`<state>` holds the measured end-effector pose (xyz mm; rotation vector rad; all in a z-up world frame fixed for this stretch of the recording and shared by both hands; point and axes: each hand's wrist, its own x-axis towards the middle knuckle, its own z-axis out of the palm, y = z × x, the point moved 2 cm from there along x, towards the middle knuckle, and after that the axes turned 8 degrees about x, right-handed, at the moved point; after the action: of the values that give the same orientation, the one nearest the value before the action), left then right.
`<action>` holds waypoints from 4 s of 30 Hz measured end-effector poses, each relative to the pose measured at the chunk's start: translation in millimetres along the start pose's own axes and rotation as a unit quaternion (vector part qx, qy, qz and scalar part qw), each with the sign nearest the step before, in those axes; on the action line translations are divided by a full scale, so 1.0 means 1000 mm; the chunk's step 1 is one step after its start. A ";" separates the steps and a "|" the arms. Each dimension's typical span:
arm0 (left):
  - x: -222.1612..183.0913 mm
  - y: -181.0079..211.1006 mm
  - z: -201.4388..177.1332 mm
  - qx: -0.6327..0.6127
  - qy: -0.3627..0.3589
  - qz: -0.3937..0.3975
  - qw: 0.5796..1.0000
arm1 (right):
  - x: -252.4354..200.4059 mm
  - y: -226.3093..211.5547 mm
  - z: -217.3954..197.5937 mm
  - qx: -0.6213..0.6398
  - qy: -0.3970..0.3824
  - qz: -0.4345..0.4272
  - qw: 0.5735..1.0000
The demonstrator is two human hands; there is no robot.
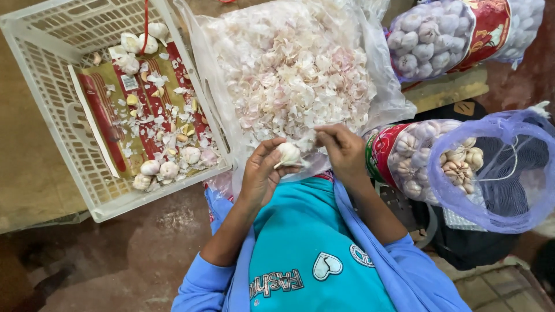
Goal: The person peels garlic cloves by hand, removing the outer skins and placing them into a plastic bag. The peeled cloves are placed into a mesh bag. The person works continuously with multiple garlic bulbs throughout the clip.
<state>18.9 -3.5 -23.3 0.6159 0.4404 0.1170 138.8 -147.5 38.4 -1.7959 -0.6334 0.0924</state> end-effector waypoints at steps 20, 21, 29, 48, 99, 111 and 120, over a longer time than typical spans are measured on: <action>-0.002 -0.011 -0.001 -0.060 -0.081 -0.017 0.995 | -0.005 0.008 0.004 0.042 -0.025 -0.027 0.998; 0.001 -0.017 -0.008 -0.030 -0.067 0.002 0.997 | -0.007 0.006 0.003 0.075 -0.057 -0.033 0.995; 0.003 -0.016 0.000 0.001 -0.052 -0.011 0.999 | -0.011 0.008 0.011 0.261 -0.047 0.151 0.952; 0.008 -0.048 -0.036 -0.064 0.022 -0.034 0.997 | -0.026 0.006 0.028 0.160 -0.061 0.095 0.981; 0.001 -0.038 -0.017 0.100 0.054 0.098 0.989 | -0.028 -0.023 0.015 0.012 -0.010 -0.088 0.996; 0.004 -0.040 -0.021 0.098 0.031 0.094 0.990 | -0.032 -0.010 0.012 -0.005 -0.010 -0.099 0.995; -0.001 -0.019 -0.005 0.013 -0.018 0.020 1.000 | -0.020 0.030 0.003 -0.062 0.047 -0.043 0.996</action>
<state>15.4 -16.9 -37.6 0.6522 0.3958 0.1389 131.9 -159.6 5.6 -1.8769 -0.6596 -0.0904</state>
